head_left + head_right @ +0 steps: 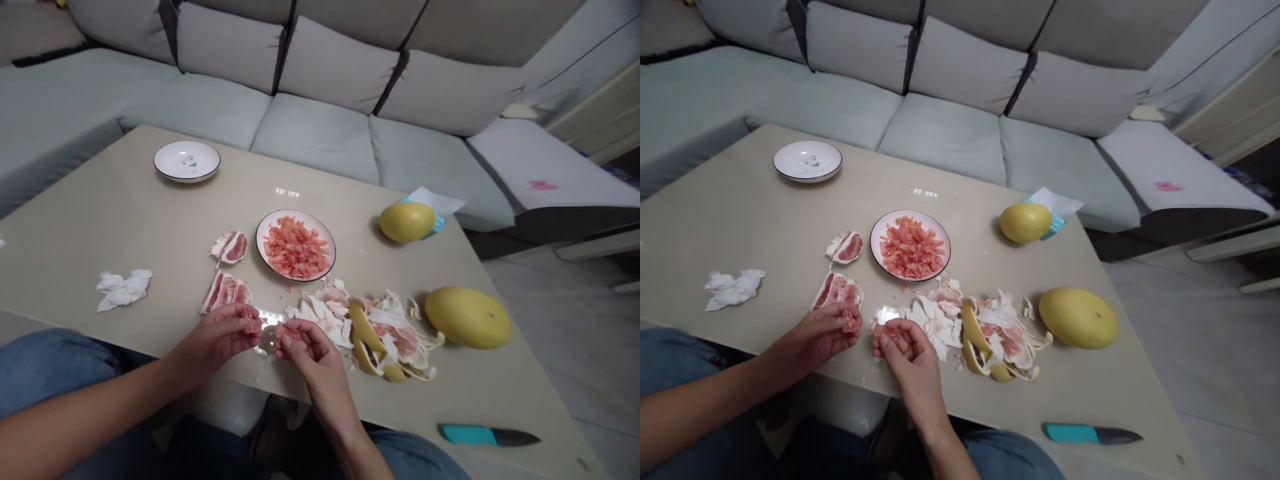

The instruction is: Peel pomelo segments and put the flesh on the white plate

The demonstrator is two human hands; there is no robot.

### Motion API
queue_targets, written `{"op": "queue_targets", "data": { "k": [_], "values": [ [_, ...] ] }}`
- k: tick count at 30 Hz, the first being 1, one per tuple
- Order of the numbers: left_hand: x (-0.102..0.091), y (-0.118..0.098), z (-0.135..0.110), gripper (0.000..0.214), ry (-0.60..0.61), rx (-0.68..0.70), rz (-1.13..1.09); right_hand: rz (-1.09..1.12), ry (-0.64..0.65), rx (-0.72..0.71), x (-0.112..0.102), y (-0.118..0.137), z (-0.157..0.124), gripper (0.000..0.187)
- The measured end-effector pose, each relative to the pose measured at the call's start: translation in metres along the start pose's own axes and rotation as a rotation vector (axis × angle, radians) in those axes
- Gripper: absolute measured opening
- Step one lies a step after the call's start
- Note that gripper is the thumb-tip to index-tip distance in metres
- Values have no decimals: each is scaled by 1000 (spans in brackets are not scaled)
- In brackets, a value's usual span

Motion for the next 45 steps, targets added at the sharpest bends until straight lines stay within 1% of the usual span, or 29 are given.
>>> {"op": "queue_targets", "data": {
  "k": [2, 5, 8, 10, 12, 14, 17, 19, 22, 25, 28, 33, 39, 41, 45],
  "values": [
    [1, -1, 0, 11, 3, -1, -1, -36, -20, -17, -4, 2, 1, 34],
    [-2, 0, 1, 16, -14, 3, 13, -115, -18, -99, -3, 10, 0, 27],
    [-4, 5, 2, 27, -26, 0, 129, -188, 60, -159, 9, 15, -4, 19],
    [1, 10, 1, 32, 19, -17, 251, -184, 132, -130, 20, 11, -7, 22],
    [4, 13, -1, 31, 56, -27, 366, -161, 159, -85, 25, 5, -10, 27],
    [4, 11, -1, 27, 56, -11, 455, -137, 161, -58, 26, 2, -10, 30],
    [1, 4, -1, 23, 25, 44, 536, -104, 174, -31, 23, -2, -9, 31],
    [-1, 4, 0, 23, 22, 47, 542, -112, 168, -29, 20, -2, -7, 28],
    [-2, 8, 1, 23, 41, 17, 530, -159, 143, -37, 17, -1, -6, 26],
    [-3, 8, 0, 21, 17, 27, 578, -201, 126, -32, 17, -1, -7, 27],
    [-1, 6, -1, 18, 14, 36, 599, -158, 147, -12, 19, -3, -8, 25],
    [2, 11, -1, 20, 63, -19, 493, -82, 179, 28, 21, -7, -6, 25],
    [-3, 20, -1, 21, 35, -105, 294, -14, 193, 58, 22, -7, -7, 26],
    [-2, 20, -1, 21, 47, -106, 313, -6, 205, 62, 23, -7, -7, 26],
    [-2, 14, 0, 22, 55, -43, 489, -21, 205, 48, 22, -7, -7, 27]
  ]
}}
Point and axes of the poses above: each hand's wrist, its own z-axis towards the middle knuckle, its own x-axis out of the palm, y = z × x, the point moved 10 cm from there along z, towards the middle knuckle, and after that the axes turned 15 degrees about -z, right-handed, at the moved point
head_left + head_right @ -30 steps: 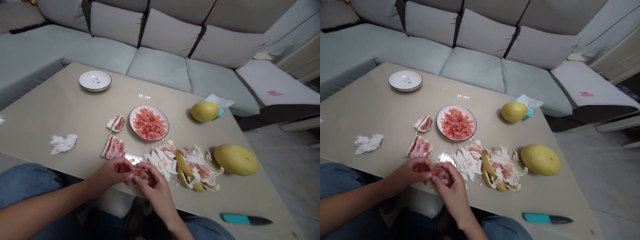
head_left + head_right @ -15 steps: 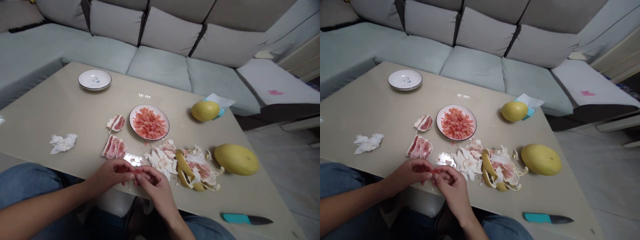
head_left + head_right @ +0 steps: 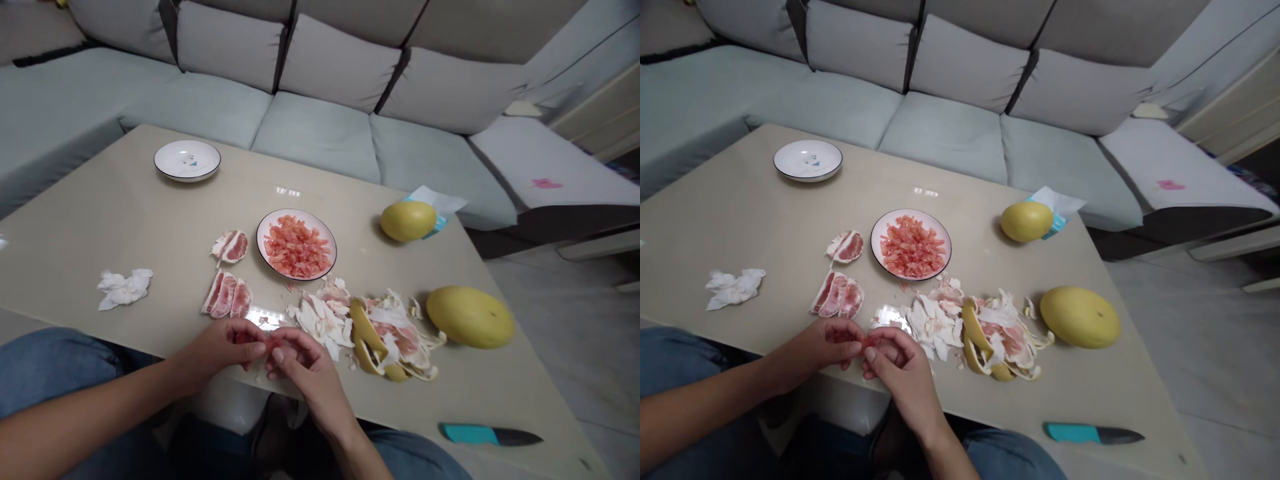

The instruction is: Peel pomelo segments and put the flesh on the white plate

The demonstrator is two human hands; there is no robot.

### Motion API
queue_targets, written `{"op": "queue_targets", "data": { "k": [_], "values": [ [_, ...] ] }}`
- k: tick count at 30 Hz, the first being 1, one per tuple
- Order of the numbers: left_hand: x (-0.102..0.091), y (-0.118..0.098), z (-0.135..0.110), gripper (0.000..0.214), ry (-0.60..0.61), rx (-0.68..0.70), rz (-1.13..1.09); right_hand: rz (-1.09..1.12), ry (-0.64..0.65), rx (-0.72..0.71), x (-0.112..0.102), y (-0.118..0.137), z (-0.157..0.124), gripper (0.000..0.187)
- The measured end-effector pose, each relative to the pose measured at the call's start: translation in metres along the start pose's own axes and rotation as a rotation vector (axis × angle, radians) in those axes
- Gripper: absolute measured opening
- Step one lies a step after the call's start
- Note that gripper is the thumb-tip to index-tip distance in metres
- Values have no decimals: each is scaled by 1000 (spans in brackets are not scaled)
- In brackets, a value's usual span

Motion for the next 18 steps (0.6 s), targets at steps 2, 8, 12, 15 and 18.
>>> {"op": "queue_targets", "data": {
  "k": [2, 8, 12, 15, 18],
  "values": [
    [0, -1, 0, 22, 0, 8, 36, 4, -11, 1, -1, -1, 1, 25],
    [9, 2, 1, 20, 77, -12, -102, 125, 14, 30, 2, -8, 2, 23],
    [13, 3, -2, 20, 87, -51, -177, 248, 53, 68, 8, -13, 2, 21],
    [13, 7, -3, 20, 74, -89, -217, 318, 54, 93, 8, -15, 3, 22],
    [11, 8, -2, 20, 57, -86, -216, 320, 37, 84, 6, -15, 4, 23]
  ]
}}
Point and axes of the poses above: each hand's wrist, its own z-axis towards the middle knuckle, its own x-axis out of the palm, y = z × x, the point moved 10 cm from there along z, towards the middle knuckle, and after that the axes turned 15 degrees about -z, right-handed, at the moved point
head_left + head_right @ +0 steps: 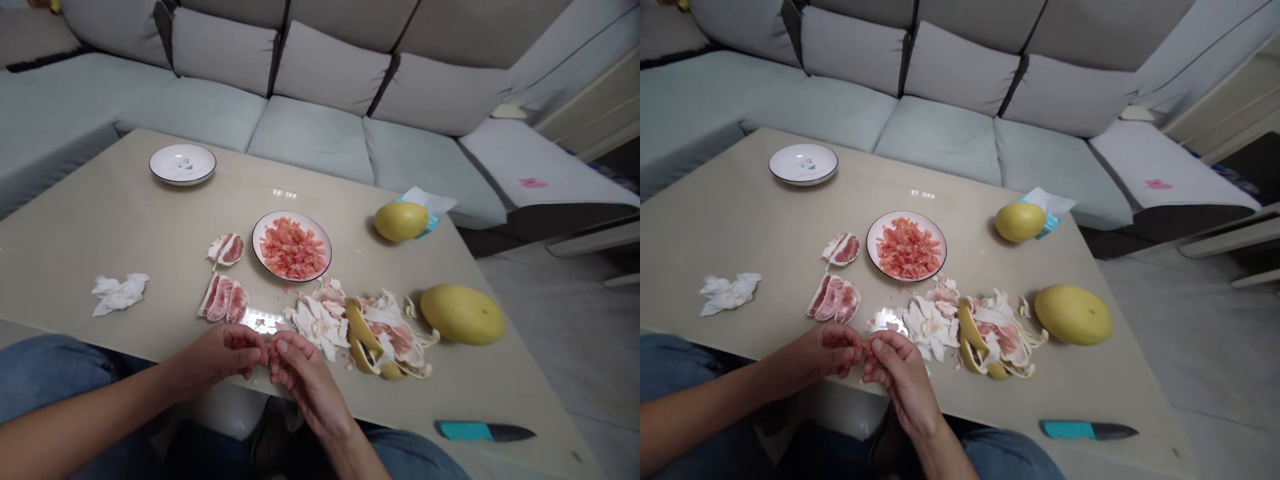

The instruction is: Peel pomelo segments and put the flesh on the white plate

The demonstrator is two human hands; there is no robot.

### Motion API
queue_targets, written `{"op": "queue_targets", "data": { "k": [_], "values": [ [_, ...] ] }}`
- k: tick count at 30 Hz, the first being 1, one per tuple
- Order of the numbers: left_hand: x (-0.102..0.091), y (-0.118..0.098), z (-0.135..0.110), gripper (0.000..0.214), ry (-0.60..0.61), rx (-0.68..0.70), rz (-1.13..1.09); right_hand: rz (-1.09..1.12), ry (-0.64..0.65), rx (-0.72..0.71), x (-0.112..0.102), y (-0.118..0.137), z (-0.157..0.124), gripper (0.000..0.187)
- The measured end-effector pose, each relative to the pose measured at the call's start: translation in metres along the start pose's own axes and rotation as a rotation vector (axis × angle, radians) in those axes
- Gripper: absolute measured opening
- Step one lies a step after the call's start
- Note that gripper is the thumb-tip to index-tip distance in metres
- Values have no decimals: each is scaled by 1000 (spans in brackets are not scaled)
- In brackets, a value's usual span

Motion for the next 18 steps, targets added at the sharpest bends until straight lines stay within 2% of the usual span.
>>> {"op": "queue_targets", "data": {
  "k": [4, 7, 10, 12, 13, 14, 16, 18],
  "values": [
    [-3, 0, 0, 22, -18, -1, -13, -33, -29, -25, -5, 3, 0, 24],
    [-7, -15, -1, 24, -76, 55, 128, -169, -109, -76, -20, 18, 1, 27],
    [-5, -53, 6, 28, -126, 153, 423, -504, -210, -212, -38, 61, 12, 28],
    [4, -84, 20, 31, -118, 218, 600, -827, -282, -383, -42, 103, 24, 25],
    [9, -105, 29, 30, -140, 297, 684, -1026, -323, -491, -39, 125, 31, 24],
    [15, -124, 40, 28, -149, 367, 770, -1089, -356, -545, -39, 140, 41, 20],
    [22, -154, 65, 22, -174, 451, 807, -1168, -395, -618, -37, 164, 64, 15],
    [25, -175, 90, 15, -189, 497, 813, -1243, -406, -672, -31, 179, 86, 13]
  ]
}}
Point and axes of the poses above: each hand's wrist, its own z-axis towards the middle knuckle, its own x-axis out of the palm, y = z × x, the point moved 10 cm from there along z, towards the middle knuckle, and after that the axes turned 15 degrees about -z, right-handed, at the moved point
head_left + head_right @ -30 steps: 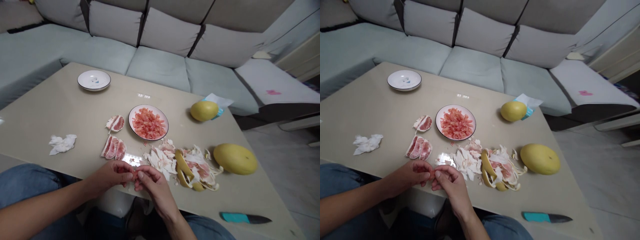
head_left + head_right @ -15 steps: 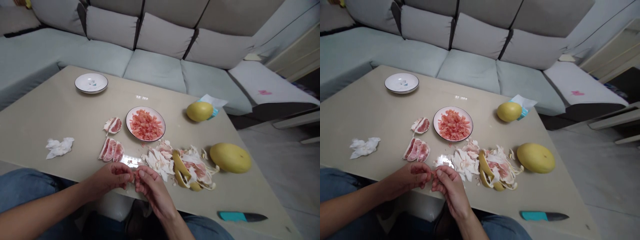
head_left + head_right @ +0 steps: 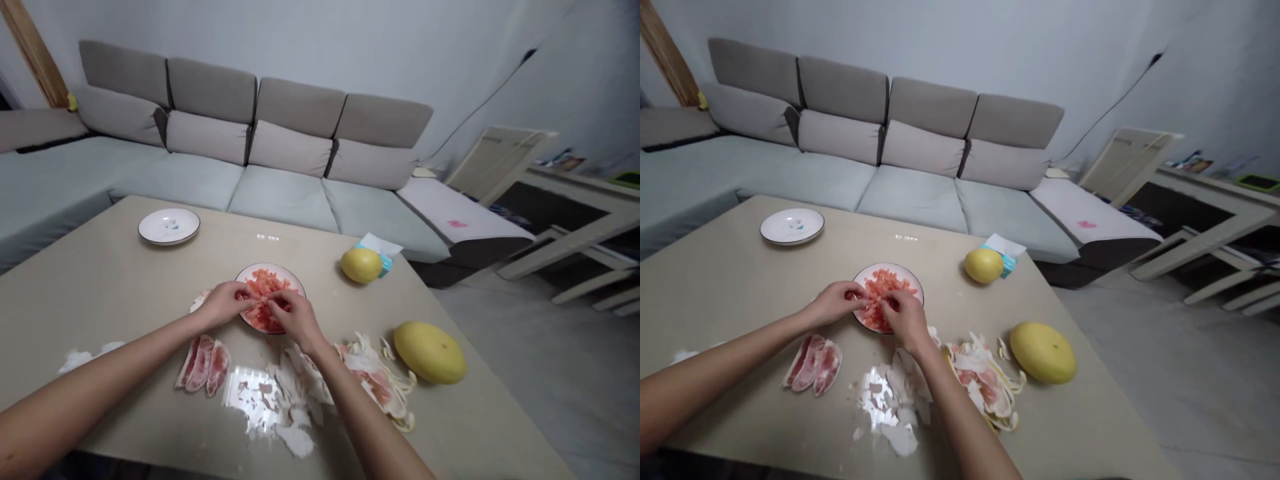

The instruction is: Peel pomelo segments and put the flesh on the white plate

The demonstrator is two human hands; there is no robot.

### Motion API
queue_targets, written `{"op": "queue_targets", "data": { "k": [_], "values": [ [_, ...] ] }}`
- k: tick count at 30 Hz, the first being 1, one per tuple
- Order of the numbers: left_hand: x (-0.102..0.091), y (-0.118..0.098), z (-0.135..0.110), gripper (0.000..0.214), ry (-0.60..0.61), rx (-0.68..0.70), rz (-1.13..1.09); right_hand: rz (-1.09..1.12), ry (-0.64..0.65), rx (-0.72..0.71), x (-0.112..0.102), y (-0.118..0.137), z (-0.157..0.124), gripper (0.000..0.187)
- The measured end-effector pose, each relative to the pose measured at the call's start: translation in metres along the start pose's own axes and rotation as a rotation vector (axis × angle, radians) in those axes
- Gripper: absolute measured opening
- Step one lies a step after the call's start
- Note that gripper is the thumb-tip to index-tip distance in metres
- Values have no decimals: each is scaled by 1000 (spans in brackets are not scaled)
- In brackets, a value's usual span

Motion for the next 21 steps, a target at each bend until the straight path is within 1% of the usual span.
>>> {"op": "queue_targets", "data": {
  "k": [2, 4, 6, 8, 11, 13, 15, 17, 18, 19, 21],
  "values": [
    [-2, 2, 24, 7, -10, 2, -25, -54, -2, -56, 9, 5, 18, 13],
    [-6, 7, 37, 3, -20, -26, -86, -84, -3, -89, 16, 7, 26, 17],
    [-11, 13, 39, 4, -35, -67, -182, -92, -17, -89, 14, 5, 27, 20],
    [-15, 17, 30, 10, -43, -122, -310, -83, -42, -60, 7, 1, 20, 20],
    [-11, 23, -2, 16, -18, -234, -527, -50, -55, -15, -7, 0, -6, 20],
    [-3, 28, -32, 16, 2, -305, -651, -22, -24, -16, -10, 10, -33, 19],
    [6, 32, -64, 21, 1, -357, -749, 9, 21, -15, -7, 25, -64, 19],
    [18, 38, -94, 23, -2, -406, -842, 108, 87, 29, 1, 37, -94, 22],
    [26, 42, -108, 22, -14, -457, -978, 139, 86, 38, 4, 43, -106, 24],
    [34, 43, -119, 19, -13, -463, -1076, 158, 75, 19, 5, 50, -117, 26],
    [44, 45, -134, 16, -37, -459, -1177, 164, 23, -35, 6, 64, -132, 30]
  ]
}}
Point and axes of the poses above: each hand's wrist, its own z-axis towards the middle knuckle, its own x-axis out of the palm, y = z × x, the point moved 10 cm from there along z, towards the middle knuckle, and after that the axes turned 15 degrees about -z, right-handed, at the moved point
